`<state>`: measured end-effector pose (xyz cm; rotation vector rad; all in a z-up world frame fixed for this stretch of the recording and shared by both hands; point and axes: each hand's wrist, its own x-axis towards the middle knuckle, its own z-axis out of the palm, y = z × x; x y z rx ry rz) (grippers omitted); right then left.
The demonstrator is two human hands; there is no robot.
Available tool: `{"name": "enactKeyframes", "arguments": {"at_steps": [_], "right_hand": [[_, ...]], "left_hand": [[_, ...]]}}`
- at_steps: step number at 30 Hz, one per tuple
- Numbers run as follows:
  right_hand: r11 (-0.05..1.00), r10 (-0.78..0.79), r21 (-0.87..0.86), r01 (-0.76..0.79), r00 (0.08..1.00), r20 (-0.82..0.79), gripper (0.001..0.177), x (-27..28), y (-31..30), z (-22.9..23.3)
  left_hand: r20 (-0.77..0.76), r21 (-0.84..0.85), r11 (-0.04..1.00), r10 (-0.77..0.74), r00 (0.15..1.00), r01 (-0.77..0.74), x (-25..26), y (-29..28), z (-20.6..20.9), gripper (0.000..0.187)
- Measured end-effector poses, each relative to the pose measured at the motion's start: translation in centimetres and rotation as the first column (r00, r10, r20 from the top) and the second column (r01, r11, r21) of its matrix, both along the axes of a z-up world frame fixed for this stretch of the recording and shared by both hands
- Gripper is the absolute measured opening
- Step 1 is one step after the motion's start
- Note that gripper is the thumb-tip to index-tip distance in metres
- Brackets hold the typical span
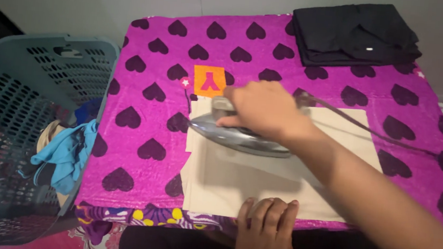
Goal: Ironing and folding a beige t-shirt on a low table.
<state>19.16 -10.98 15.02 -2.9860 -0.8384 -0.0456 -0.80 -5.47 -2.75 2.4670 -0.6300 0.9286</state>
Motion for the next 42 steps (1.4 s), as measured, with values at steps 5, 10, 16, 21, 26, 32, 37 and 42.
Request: {"name": "enactKeyframes", "arguments": {"at_steps": [5,10,16,21,26,32,37,42], "right_hand": [[0.994,0.069,0.081,-0.069,0.998,0.008,0.057,-0.1,-2.1,-0.8],[0.992,-0.109,0.044,0.116,0.984,-0.141,0.053,-2.8,-7.5,2.2],[0.924,-0.37,-0.135,0.357,0.924,-0.095,0.061,-3.1,-11.6,2.6],[0.947,-0.321,-0.033,0.32,0.946,-0.048,0.059,-0.9,-11.2,1.6],[0.979,-0.202,0.019,0.202,0.979,0.002,0.061,0.4,-10.8,1.1],[0.964,-0.258,-0.077,0.255,0.965,-0.042,0.063,-3.0,-12.2,1.6],[0.918,-0.382,-0.156,0.365,0.92,-0.092,0.062,-6.6,-13.8,2.2],[0.904,-0.418,-0.137,0.406,0.905,-0.077,0.061,-5.9,-13.5,2.1]], "left_hand": [[-0.006,-0.012,1.0,-0.014,1.0,0.013,0.1,-0.1,-0.2,0.047],[0.012,-0.009,1.0,-0.014,1.0,0.014,0.4,-0.1,-1.0,0.046],[0.16,-0.019,0.996,0.086,0.983,-0.084,1.2,-0.9,-2.8,0.034],[0.182,-0.036,0.994,0.11,0.977,-0.105,1.5,-1.5,-2.8,0.037],[0.174,-0.054,0.987,0.159,0.972,-0.152,1.1,-2.0,-2.2,0.028],[0.191,-0.073,0.991,0.122,0.974,-0.11,1.5,-1.7,-2.9,0.031],[0.502,-0.126,0.972,0.234,0.832,-0.197,4.7,-2.4,-5.9,0.024],[0.699,-0.092,0.974,0.212,0.683,-0.208,6.1,-2.0,-6.9,0.021]]}}
